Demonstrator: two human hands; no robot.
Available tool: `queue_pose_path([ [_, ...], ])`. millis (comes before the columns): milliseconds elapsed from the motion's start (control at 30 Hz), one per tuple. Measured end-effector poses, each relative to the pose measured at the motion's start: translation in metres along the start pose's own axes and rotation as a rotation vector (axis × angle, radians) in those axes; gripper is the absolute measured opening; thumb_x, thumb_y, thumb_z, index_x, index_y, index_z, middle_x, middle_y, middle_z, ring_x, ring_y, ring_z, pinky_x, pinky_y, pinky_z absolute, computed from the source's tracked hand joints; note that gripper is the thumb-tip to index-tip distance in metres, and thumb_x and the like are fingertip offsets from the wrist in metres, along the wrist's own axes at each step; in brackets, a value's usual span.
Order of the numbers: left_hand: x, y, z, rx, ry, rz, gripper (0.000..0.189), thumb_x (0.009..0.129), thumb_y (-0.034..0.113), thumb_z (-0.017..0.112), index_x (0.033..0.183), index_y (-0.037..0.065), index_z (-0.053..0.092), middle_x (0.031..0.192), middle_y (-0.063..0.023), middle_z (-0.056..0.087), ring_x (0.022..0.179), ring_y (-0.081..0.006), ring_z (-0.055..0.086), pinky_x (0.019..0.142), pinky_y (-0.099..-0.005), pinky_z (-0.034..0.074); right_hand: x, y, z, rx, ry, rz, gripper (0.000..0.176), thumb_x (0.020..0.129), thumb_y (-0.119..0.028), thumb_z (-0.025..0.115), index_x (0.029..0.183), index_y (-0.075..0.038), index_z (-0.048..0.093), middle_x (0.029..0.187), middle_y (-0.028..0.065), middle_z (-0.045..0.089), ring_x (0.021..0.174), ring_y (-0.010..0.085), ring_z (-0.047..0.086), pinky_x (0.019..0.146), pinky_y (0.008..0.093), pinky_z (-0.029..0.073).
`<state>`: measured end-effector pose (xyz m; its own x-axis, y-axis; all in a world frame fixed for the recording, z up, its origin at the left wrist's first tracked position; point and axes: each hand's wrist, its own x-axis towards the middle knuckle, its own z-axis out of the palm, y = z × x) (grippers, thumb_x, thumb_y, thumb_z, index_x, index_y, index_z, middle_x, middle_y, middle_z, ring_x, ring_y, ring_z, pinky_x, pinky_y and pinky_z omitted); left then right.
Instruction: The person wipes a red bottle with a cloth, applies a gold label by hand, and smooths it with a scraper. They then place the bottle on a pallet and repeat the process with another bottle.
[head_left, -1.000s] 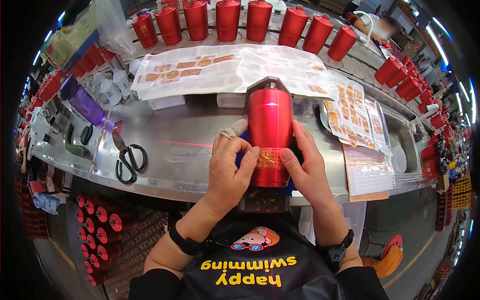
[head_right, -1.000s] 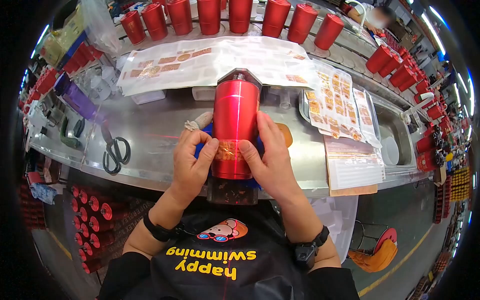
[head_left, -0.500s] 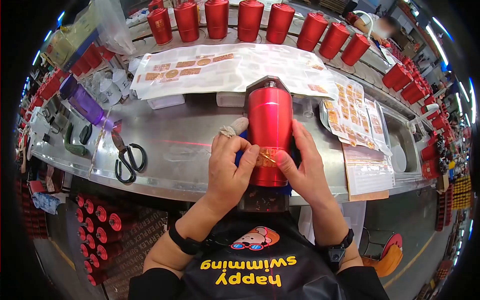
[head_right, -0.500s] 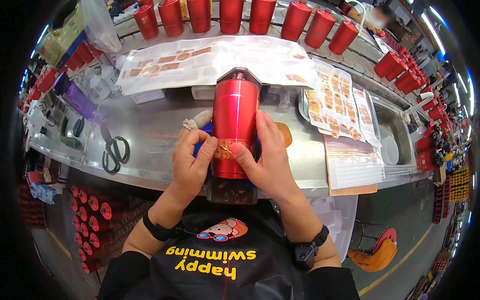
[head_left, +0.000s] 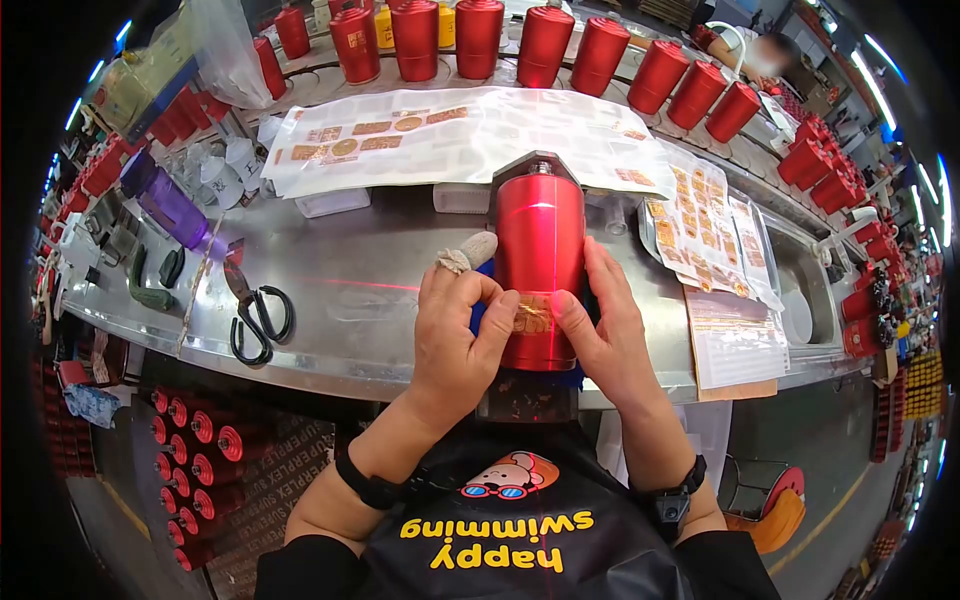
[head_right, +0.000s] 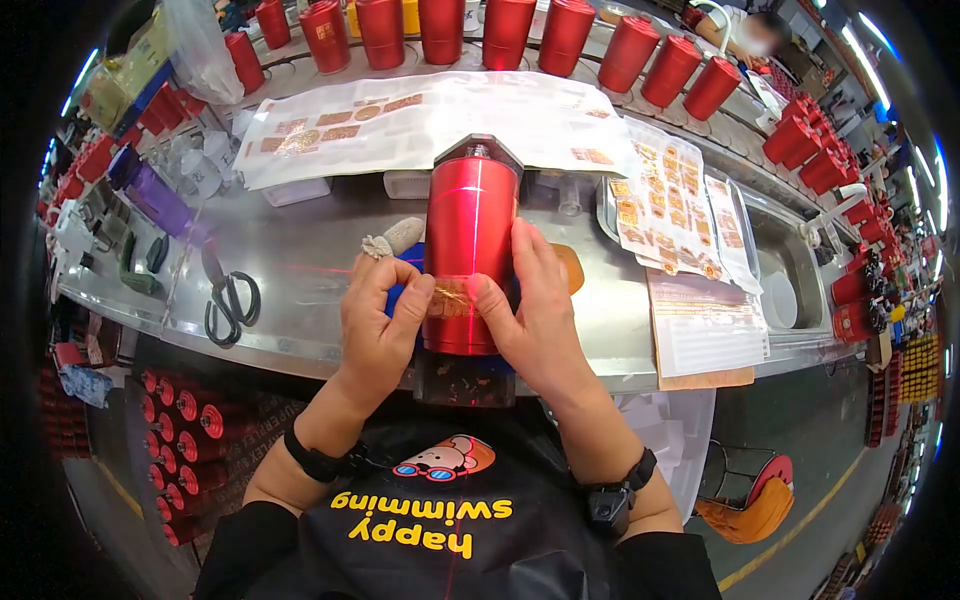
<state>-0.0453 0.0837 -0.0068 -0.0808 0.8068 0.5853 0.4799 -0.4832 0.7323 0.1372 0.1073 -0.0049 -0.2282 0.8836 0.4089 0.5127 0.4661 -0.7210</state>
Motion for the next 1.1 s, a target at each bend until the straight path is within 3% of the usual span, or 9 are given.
queue_pose_path([
  [33,0.0,-0.001,0.001,-0.002,0.012,0.011,0.019,0.091,0.018,0.065,0.082,0.002,0.059,0.084,-0.0152,0.056,0.086,-0.0328,0.051,0.081,-0.0407,0.041,0.0,0.001,0.0,-0.013,0.003,-0.011,0.072,0.094,-0.036,0.063,0.142,0.011,0.036,0.141,0.0294,0.043,0.129,0.0423,0.043,0.108,0.0461,0.034],
  [133,-0.001,-0.001,-0.002,0.042,-0.019,0.007,0.018,0.093,0.016,0.064,0.084,0.001,0.06,0.093,-0.0162,0.06,0.086,-0.0285,0.056,0.081,-0.0379,0.043,0.0,0.001,0.001,-0.057,0.008,-0.047,0.072,0.094,-0.035,0.063,0.143,0.009,0.035,0.141,0.0291,0.044,0.128,0.0425,0.044,0.107,0.0462,0.035],
  [233,0.0,0.002,0.0,-0.001,0.004,0.002,0.019,0.091,0.018,0.065,0.083,0.002,0.059,0.083,-0.0145,0.057,0.086,-0.0323,0.051,0.08,-0.0406,0.041,0.002,-0.008,0.0,-0.076,0.004,-0.062,0.072,0.094,-0.034,0.063,0.144,0.008,0.034,0.141,0.0288,0.044,0.126,0.0426,0.045,0.106,0.0463,0.036],
  [433,0.001,-0.002,0.002,-0.009,0.04,0.066,0.019,0.092,0.017,0.064,0.084,0.002,0.06,0.09,-0.016,0.061,0.09,-0.0334,0.052,0.084,-0.0415,0.042,0.002,-0.006,0.0,-0.043,-0.01,-0.009,0.072,0.095,-0.035,0.061,0.144,0.01,0.033,0.142,0.0289,0.043,0.127,0.0426,0.043,0.108,0.0464,0.034],
  [633,-0.002,-0.005,0.0,-0.028,0.023,0.068,0.02,0.093,0.019,0.063,0.084,0.002,0.06,0.085,-0.0143,0.06,0.087,-0.0335,0.052,0.083,-0.0424,0.041,0.001,-0.006,0.0,-0.022,-0.019,0.019,0.072,0.097,-0.039,0.057,0.142,0.013,0.034,0.143,0.0306,0.04,0.129,0.0431,0.041,0.11,0.0463,0.032],
  [1000,-0.006,-0.004,0.002,-0.007,-0.029,-0.048,0.018,0.091,0.018,0.065,0.084,0.002,0.058,0.083,-0.0133,0.056,0.084,-0.0319,0.051,0.08,-0.0415,0.04,-0.001,-0.002,0.001,-0.074,-0.02,-0.018,0.073,0.097,-0.039,0.058,0.143,0.012,0.033,0.143,0.031,0.04,0.131,0.0435,0.04,0.11,0.0463,0.032],
  [1100,-0.006,-0.004,0.001,0.035,-0.034,-0.044,0.02,0.092,0.019,0.065,0.084,0.002,0.059,0.085,-0.0139,0.056,0.083,-0.0286,0.053,0.08,-0.0379,0.042,-0.001,-0.004,0.0,-0.071,-0.019,0.006,0.072,0.097,-0.039,0.059,0.145,0.01,0.035,0.146,0.0281,0.04,0.138,0.0357,0.039,0.114,0.0403,0.029],
])
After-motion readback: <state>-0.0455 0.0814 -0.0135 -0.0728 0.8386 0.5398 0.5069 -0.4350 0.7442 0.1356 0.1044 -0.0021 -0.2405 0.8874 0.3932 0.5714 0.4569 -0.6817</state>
